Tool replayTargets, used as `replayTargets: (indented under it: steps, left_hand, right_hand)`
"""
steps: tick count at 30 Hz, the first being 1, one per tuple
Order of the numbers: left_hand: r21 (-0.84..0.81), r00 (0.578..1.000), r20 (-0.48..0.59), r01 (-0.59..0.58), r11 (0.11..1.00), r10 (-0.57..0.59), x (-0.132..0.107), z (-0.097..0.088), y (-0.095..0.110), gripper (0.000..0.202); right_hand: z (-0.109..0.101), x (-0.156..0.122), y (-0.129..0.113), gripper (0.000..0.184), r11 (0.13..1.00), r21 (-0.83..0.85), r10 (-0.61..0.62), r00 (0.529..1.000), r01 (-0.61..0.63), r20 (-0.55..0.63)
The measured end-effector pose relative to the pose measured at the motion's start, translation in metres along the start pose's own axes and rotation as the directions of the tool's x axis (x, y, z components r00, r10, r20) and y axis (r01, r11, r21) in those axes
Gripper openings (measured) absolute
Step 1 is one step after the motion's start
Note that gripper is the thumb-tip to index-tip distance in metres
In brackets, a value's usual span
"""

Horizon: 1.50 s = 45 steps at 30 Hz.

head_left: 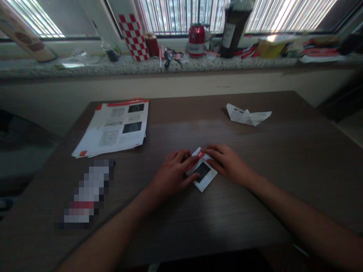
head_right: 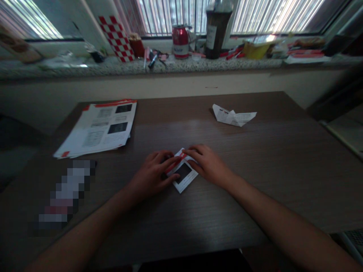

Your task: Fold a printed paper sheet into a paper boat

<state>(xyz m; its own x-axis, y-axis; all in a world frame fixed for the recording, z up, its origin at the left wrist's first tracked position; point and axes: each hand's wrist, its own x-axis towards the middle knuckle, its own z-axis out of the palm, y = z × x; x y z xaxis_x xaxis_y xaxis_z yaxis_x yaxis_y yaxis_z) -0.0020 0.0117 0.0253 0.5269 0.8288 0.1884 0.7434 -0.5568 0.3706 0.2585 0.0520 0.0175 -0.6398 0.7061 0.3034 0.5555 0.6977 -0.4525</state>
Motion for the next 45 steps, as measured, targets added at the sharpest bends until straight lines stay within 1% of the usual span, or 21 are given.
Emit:
replayTargets:
  steps: [3,6,10,13,15,18,20,23,26,29,32,35,37,38,40,42,45]
  left_hand:
    - [0.015,1.0,0.013,-0.009,1.0,0.009,-0.001,0.002,-0.001,0.054]
    - [0.029,0.999,-0.016,0.04,0.999,-0.04,-0.002,0.004,-0.003,0.055]
    - [0.037,0.984,-0.084,0.159,0.987,-0.155,-0.002,0.006,-0.008,0.055]
    - [0.024,0.982,-0.081,0.17,0.985,-0.168,-0.002,0.006,-0.011,0.05]
    - [0.013,0.984,-0.078,0.163,0.987,-0.161,-0.001,0.007,-0.012,0.05]
    - [-0.005,0.985,-0.075,0.158,0.987,-0.158,0.0,0.006,-0.012,0.049]
    - [-0.022,0.985,-0.073,0.154,0.988,-0.156,0.001,0.006,-0.011,0.049]
    - [-0.082,0.984,-0.083,0.151,0.985,-0.157,0.002,0.003,-0.008,0.048]
    - [-0.217,0.975,-0.101,0.171,0.961,-0.197,0.002,0.0,-0.006,0.033]
    - [-0.368,0.96,-0.104,0.205,0.907,-0.259,0.002,-0.002,-0.006,0.021]
    - [-0.429,0.957,-0.126,0.185,0.884,-0.262,0.002,-0.004,-0.006,0.014]
    - [-0.458,0.951,-0.158,0.168,0.873,-0.266,0.002,-0.006,-0.006,0.009]
    - [-0.484,0.949,-0.159,0.166,0.859,-0.273,0.002,-0.006,-0.005,0.007]
    - [-0.496,0.949,-0.157,0.163,0.853,-0.273,0.002,-0.007,-0.005,0.007]
    - [-0.527,0.95,-0.153,0.155,0.835,-0.273,0.001,-0.007,-0.004,0.007]
    - [-0.561,0.949,-0.138,0.16,0.812,-0.282,0.001,-0.007,-0.003,0.007]
    - [-0.587,0.945,-0.102,0.194,0.786,-0.31,0.001,-0.008,-0.001,0.008]
  right_hand:
    - [0.0,0.0,0.003,0.033,0.998,-0.041,-0.037,0.999,0.038,0.012]
    - [-0.001,0.0,0.005,0.025,0.998,-0.048,-0.035,0.999,0.035,0.001]
    - [-0.002,0.0,0.007,0.018,1.0,0.02,0.001,1.0,0.0,-0.026]
    - [-0.001,0.001,0.008,0.014,0.997,0.073,0.039,0.998,-0.035,-0.046]
    - [0.002,0.001,0.01,0.016,0.993,0.096,0.071,0.996,-0.065,-0.056]
    - [0.006,0.0,0.011,0.032,0.987,0.102,0.13,0.988,-0.122,-0.081]
    - [0.007,-0.001,0.012,0.034,0.986,0.093,0.149,0.985,-0.141,-0.085]
    - [0.006,-0.001,0.012,0.029,0.984,0.09,0.157,0.985,-0.151,-0.064]
    - [0.003,0.0,0.009,0.025,0.981,0.103,0.173,0.984,-0.167,-0.051]
    - [0.0,0.001,0.004,0.02,0.972,0.141,0.194,0.981,-0.187,-0.032]
    - [-0.001,0.0,-0.001,0.018,0.932,0.263,0.259,0.966,-0.251,0.006]
    - [-0.001,-0.001,-0.004,0.025,0.819,0.472,0.349,0.936,-0.327,0.042]
    - [-0.001,-0.001,-0.005,0.031,0.739,0.57,0.402,0.914,-0.358,0.053]
    - [-0.002,-0.001,-0.005,0.031,0.712,0.593,0.422,0.904,-0.377,0.068]
    - [-0.003,0.001,-0.006,0.026,0.687,0.596,0.444,0.89,-0.416,0.11]
    - [-0.005,0.001,-0.007,0.028,0.687,0.582,0.449,0.884,-0.436,0.132]
    - [-0.007,0.002,-0.009,0.026,0.705,0.562,0.458,0.883,-0.432,0.104]
